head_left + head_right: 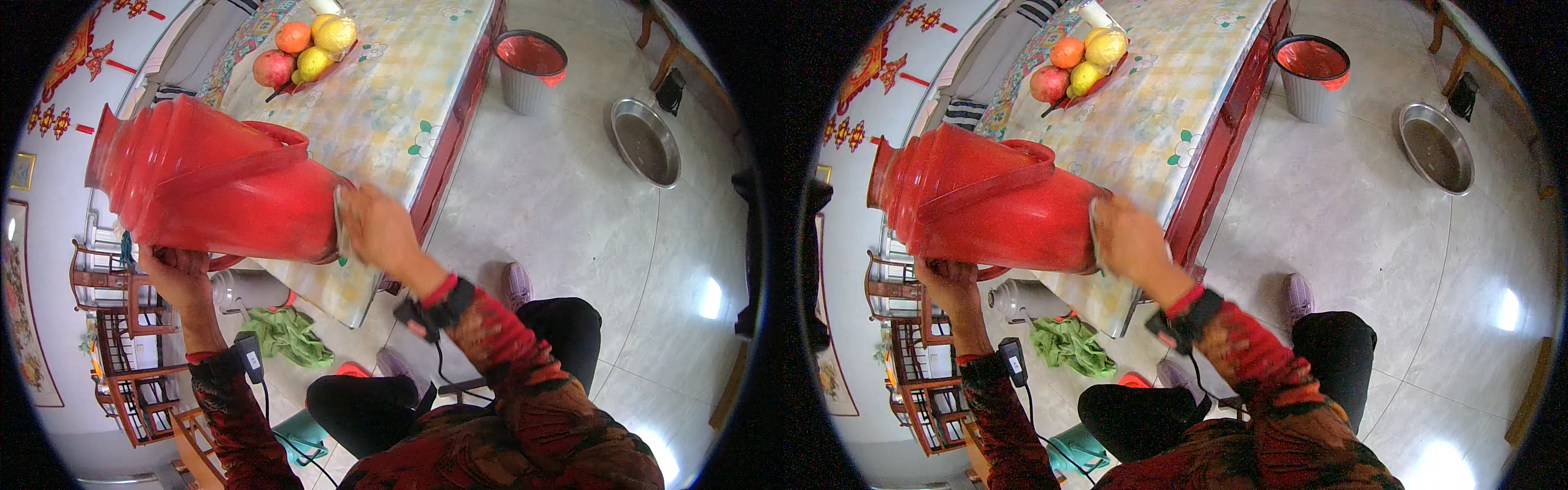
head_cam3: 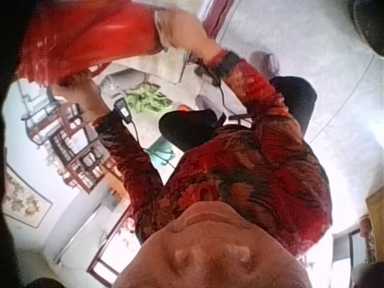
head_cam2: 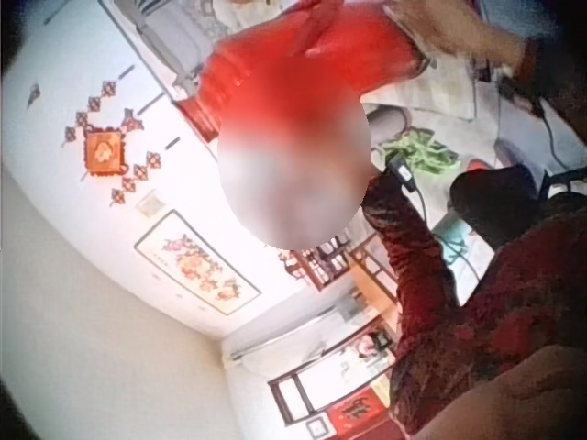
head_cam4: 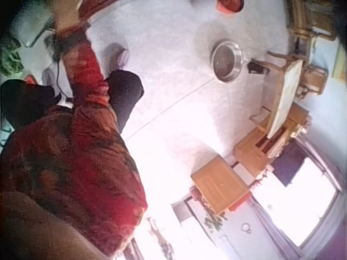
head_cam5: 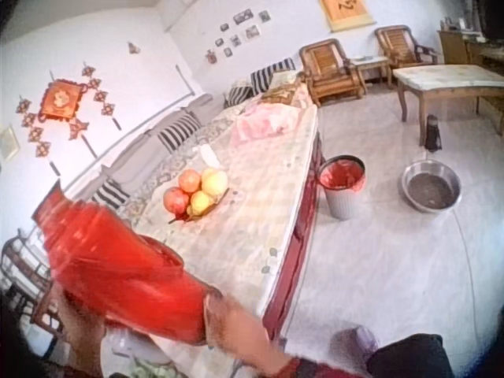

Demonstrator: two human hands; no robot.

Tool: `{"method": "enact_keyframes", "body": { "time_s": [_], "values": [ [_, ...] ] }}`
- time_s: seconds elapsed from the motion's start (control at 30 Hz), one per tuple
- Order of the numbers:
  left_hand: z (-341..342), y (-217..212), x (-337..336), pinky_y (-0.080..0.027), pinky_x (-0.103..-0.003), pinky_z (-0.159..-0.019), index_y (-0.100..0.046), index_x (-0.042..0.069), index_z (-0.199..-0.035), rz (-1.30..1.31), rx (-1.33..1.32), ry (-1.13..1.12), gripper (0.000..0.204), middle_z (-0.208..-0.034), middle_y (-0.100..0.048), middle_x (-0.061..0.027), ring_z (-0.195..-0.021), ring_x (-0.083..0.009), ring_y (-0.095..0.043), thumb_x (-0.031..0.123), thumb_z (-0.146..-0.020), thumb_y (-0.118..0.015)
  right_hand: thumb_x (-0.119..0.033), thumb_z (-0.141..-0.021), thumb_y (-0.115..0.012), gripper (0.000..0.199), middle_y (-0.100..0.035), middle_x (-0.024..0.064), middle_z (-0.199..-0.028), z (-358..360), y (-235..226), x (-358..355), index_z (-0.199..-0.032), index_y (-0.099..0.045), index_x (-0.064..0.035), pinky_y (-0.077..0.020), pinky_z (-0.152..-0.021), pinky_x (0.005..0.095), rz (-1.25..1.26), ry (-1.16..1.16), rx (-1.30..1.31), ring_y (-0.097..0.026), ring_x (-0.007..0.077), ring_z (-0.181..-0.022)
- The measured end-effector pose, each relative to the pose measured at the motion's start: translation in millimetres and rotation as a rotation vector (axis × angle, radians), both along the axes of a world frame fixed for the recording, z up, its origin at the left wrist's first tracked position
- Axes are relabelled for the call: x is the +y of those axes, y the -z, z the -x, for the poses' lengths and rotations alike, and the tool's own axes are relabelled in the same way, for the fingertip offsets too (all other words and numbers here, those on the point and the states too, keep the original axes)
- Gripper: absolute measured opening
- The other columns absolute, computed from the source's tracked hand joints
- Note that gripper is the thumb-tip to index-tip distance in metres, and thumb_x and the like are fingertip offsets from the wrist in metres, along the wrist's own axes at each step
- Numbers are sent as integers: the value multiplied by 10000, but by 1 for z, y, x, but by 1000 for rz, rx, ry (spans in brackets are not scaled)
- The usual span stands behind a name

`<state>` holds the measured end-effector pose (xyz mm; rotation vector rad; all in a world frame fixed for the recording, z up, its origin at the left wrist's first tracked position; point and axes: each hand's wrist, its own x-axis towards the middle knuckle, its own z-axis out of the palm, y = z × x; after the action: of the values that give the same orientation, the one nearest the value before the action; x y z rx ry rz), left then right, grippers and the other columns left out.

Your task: The person washes a cloth in a metal basin, wrings it out, and then uses it to wipe a red thermos placed on a table. The person rotates the thermos to clean different sides and finishes by wiping the top.

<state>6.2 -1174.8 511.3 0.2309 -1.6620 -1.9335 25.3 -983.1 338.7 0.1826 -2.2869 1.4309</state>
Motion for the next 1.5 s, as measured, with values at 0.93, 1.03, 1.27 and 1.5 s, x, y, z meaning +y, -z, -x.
{"method": "enact_keyframes", "body": {
  "time_s": [0.93, 1.03, 1.27, 1.5],
  "values": [
    [6, 7, -18, -294, -186, -323, -537, 156, -770, 57, 31, 65, 371, -435, -323, 84, -331, -37, -306, 491, -913, -466, -105, -835, -554, 246, -553, 158, -861, -3, 2, -2, -1070, -620, -76, -490, -643, 436, 102, 78, -75, -595, 369, -765],
    [7, 7, -17, -305, -193, -325, -541, 151, -791, 64, 21, 106, 365, -441, -340, 81, -336, -42, -322, 485, -916, -463, -117, -790, -543, 206, -596, 154, -911, 50, 16, 16, -961, -657, -119, -505, -662, 439, -62, -47, -24, -614, 347, -795],
    [1, 2, 5, -286, -202, -321, -540, 154, -813, 14, 34, 38, 333, -446, -364, 65, -339, -56, -333, 454, -930, -454, -106, -755, -553, 250, -587, 132, -900, 95, -6, 23, -963, -680, -164, -505, -684, 446, -121, -196, -147, -608, 353, -834],
    [7, 6, -15, -213, -214, -315, -464, 156, -689, 23, 64, 136, 388, -437, -286, 65, -331, -55, -247, 453, -938, -453, -73, -796, -571, 281, -543, 137, -853, -23, -16, -12, -1076, -589, -80, -483, -641, 432, 151, 54, 33, -572, 370, -732]
  ]
}}
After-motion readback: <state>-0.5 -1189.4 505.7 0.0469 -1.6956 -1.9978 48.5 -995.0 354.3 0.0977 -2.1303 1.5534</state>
